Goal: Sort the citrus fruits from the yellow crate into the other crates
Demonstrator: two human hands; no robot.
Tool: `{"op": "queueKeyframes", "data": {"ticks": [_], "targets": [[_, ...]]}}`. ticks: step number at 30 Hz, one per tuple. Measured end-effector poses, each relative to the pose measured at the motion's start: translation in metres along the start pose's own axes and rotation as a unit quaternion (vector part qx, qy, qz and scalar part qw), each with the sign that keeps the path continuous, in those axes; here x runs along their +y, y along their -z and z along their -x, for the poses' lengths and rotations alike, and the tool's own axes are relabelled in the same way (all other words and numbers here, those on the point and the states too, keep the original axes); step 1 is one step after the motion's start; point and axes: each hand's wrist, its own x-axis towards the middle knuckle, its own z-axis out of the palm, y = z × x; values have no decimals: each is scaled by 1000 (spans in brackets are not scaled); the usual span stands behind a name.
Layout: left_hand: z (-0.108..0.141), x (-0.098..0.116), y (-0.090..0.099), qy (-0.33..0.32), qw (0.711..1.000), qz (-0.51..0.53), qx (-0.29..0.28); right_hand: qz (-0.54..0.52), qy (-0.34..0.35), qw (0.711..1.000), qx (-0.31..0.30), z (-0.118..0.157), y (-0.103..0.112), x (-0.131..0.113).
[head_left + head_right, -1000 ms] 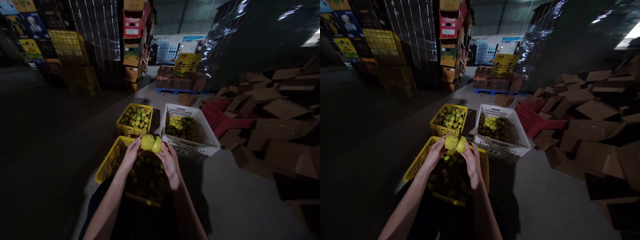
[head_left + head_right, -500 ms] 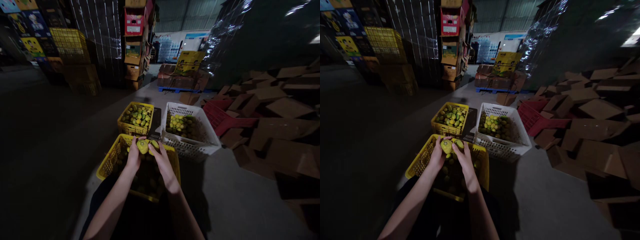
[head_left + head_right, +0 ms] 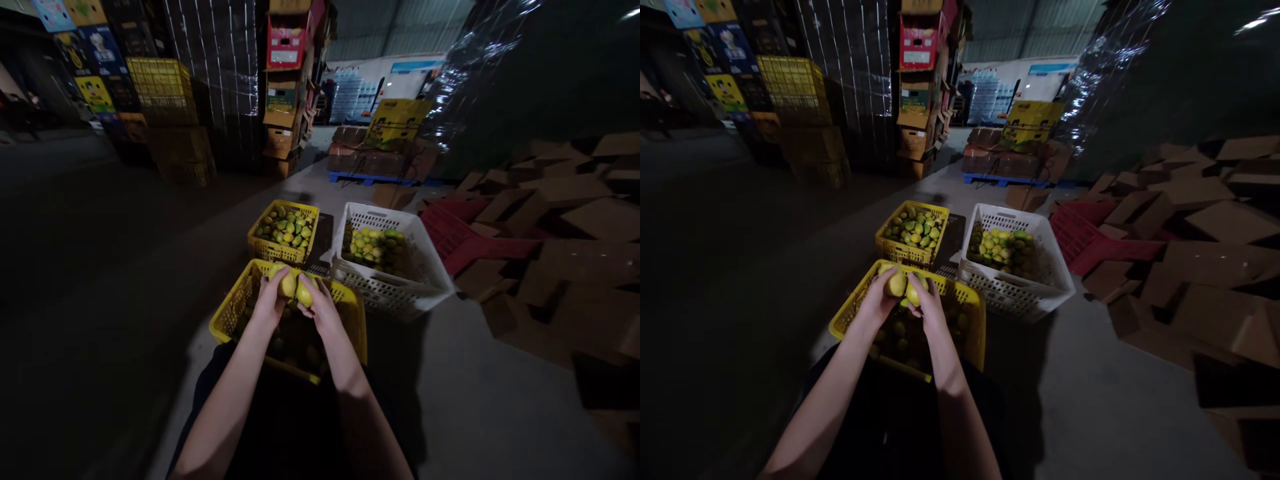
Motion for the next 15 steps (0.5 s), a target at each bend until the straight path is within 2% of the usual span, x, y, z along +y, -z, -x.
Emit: {"op": "queueKeyframes", "data": {"ticks": [5, 9, 15], "targets": [[4, -4, 2, 56, 998, 40, -2, -27, -18, 999, -30, 7, 0, -7], [7, -9, 0, 68, 996, 55, -9, -38, -28, 998, -31, 7, 8, -11], [19, -9, 5, 86, 995, 49, 14, -70, -13, 997, 39, 14, 42, -23]]}}
